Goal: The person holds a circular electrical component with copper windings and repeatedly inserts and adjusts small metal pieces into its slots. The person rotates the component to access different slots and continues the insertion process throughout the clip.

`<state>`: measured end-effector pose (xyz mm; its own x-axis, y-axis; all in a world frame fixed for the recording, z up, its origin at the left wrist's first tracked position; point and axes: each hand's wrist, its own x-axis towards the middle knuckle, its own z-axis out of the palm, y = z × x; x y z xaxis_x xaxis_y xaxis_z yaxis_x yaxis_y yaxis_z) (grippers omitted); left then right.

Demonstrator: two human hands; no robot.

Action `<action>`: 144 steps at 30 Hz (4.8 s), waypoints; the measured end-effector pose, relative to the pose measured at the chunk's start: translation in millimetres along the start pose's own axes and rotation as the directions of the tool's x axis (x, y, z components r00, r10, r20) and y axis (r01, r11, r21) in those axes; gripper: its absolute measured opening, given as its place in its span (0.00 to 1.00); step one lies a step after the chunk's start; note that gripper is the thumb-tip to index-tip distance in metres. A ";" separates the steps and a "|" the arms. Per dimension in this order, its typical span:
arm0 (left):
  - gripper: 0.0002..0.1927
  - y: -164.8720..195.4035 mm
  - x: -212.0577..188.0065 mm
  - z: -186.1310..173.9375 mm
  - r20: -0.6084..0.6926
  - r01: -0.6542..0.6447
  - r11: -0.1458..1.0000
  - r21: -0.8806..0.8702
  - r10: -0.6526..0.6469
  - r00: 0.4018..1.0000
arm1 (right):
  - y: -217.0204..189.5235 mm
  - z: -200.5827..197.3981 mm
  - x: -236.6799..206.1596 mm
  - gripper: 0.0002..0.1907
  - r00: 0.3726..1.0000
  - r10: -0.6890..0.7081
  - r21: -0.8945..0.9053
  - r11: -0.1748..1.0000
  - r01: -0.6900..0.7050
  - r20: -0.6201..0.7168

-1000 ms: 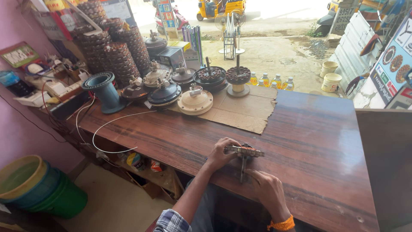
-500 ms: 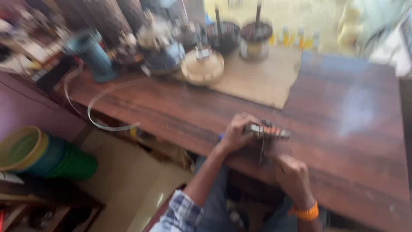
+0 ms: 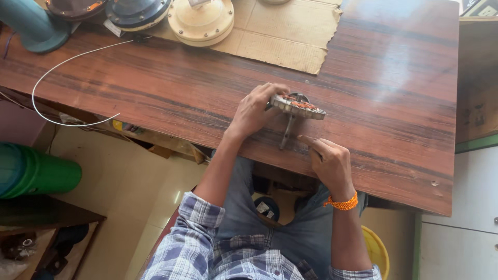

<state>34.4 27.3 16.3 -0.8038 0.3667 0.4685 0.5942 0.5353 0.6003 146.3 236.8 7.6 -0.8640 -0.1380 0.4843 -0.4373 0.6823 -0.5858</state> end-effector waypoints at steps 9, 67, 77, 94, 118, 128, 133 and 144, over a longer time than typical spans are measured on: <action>0.30 -4.6 -13.0 0.7 -0.181 -0.048 0.982 -0.184 0.014 0.983 | 2.4 12.5 2.8 0.16 0.999 -0.031 -0.105 0.994 0.034 0.029; 0.21 18.0 -26.6 25.8 -0.361 -0.335 0.942 0.009 0.316 0.877 | 30.1 -33.4 117.0 0.07 0.973 0.214 -0.251 0.940 -0.229 -0.087; 0.25 -11.2 2.3 10.4 -0.046 -0.188 0.899 -0.395 0.185 0.982 | -30.8 -62.6 82.3 0.07 0.922 0.372 0.132 0.914 -0.384 0.110; 0.24 -11.5 16.6 -9.9 0.208 -0.101 0.907 -0.409 0.201 0.957 | -8.9 18.8 18.2 0.02 0.990 0.078 -0.340 0.940 -0.032 0.121; 0.03 8.7 -59.8 39.3 -0.033 0.231 0.637 -0.736 -0.374 0.927 | -51.2 -27.6 76.6 0.02 0.994 -0.057 -0.079 0.995 0.065 0.093; 0.09 21.9 -47.1 51.6 0.038 0.466 0.511 -0.723 -0.643 0.765 | -16.1 -3.8 124.2 0.05 0.993 0.033 -0.228 0.974 -0.007 0.110; 0.09 29.7 -36.9 63.4 -0.197 0.336 0.650 -0.681 -0.605 0.771 | 14.9 -3.3 128.2 0.05 0.988 0.133 -0.273 0.956 -0.106 0.080; 0.23 4.8 -11.6 8.4 -0.218 -0.389 0.920 -0.049 0.370 0.903 | 21.9 -30.0 106.0 0.08 0.959 0.282 -0.214 0.935 -0.282 -0.029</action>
<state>46.3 32.0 8.3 -0.4990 0.3633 0.7868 0.8609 0.3121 0.4019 52.5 258.6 65.5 -0.9446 0.0812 0.3179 -0.1120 0.8309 -0.5450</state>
